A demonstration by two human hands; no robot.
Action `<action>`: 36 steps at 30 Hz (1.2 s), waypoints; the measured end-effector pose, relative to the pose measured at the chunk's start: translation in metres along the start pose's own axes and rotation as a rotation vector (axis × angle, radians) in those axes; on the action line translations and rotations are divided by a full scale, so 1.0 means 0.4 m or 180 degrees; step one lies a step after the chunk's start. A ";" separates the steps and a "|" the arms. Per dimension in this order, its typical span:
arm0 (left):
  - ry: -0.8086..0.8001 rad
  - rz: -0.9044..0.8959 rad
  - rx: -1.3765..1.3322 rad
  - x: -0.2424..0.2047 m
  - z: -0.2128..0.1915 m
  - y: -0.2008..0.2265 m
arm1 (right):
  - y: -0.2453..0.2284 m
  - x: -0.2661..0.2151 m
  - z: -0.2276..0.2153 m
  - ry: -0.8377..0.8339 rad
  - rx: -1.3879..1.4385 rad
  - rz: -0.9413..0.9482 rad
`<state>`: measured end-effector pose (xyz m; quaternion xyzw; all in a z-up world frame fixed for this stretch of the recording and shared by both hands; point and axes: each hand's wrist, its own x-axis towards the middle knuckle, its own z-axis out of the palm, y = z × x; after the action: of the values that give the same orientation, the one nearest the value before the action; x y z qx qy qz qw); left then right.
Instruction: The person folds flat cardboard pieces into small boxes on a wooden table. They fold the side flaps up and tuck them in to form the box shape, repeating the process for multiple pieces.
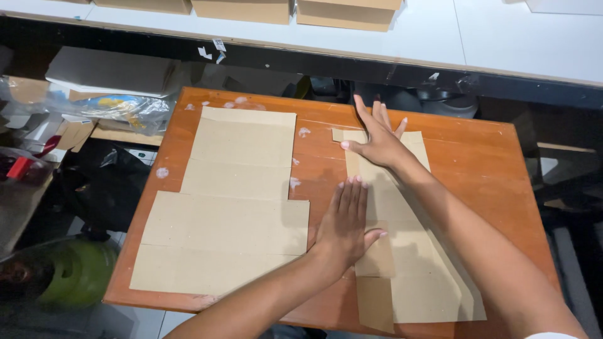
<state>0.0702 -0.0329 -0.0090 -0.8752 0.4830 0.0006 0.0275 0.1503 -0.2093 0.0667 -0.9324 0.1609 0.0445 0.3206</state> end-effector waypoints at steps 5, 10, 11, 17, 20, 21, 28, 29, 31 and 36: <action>0.0279 0.0050 -0.0072 0.002 0.013 -0.004 | -0.009 0.004 0.011 0.0275 0.0093 -0.0059; -0.0041 0.0423 -0.0993 -0.005 -0.196 -0.108 | 0.084 0.010 0.049 0.1286 0.0862 -0.0768; -0.0114 0.0052 -0.1388 0.005 -0.241 -0.141 | 0.081 -0.004 0.042 0.1655 0.1404 -0.0831; 0.0105 -0.0790 -0.1154 0.129 -0.153 -0.275 | 0.134 0.025 0.060 0.2366 0.2442 -0.1054; 0.0041 -0.0564 -0.1629 0.106 -0.207 -0.242 | 0.123 0.017 0.053 0.2337 0.2582 -0.1050; 0.0066 -0.0446 -0.1965 0.080 -0.229 -0.220 | 0.118 -0.003 0.062 0.2285 0.2621 -0.1004; 0.0404 -0.0259 -0.1594 0.096 -0.156 -0.179 | 0.133 0.043 0.082 0.2047 0.2488 -0.0769; 0.0555 -0.0270 -0.1518 0.096 -0.147 -0.173 | 0.132 0.042 0.087 0.2019 0.1756 -0.0788; 0.0704 -0.0287 -0.1441 0.097 -0.130 -0.165 | 0.110 0.033 0.089 0.1965 0.1028 -0.0804; 0.1108 -0.0150 -0.1107 0.088 -0.091 -0.172 | 0.059 0.039 0.081 0.1034 -0.0036 -0.0027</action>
<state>0.1464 -0.0278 0.0295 -0.8647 0.4526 -0.0677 -0.2072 0.1580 -0.2114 0.0244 -0.9298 0.2064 -0.1073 0.2853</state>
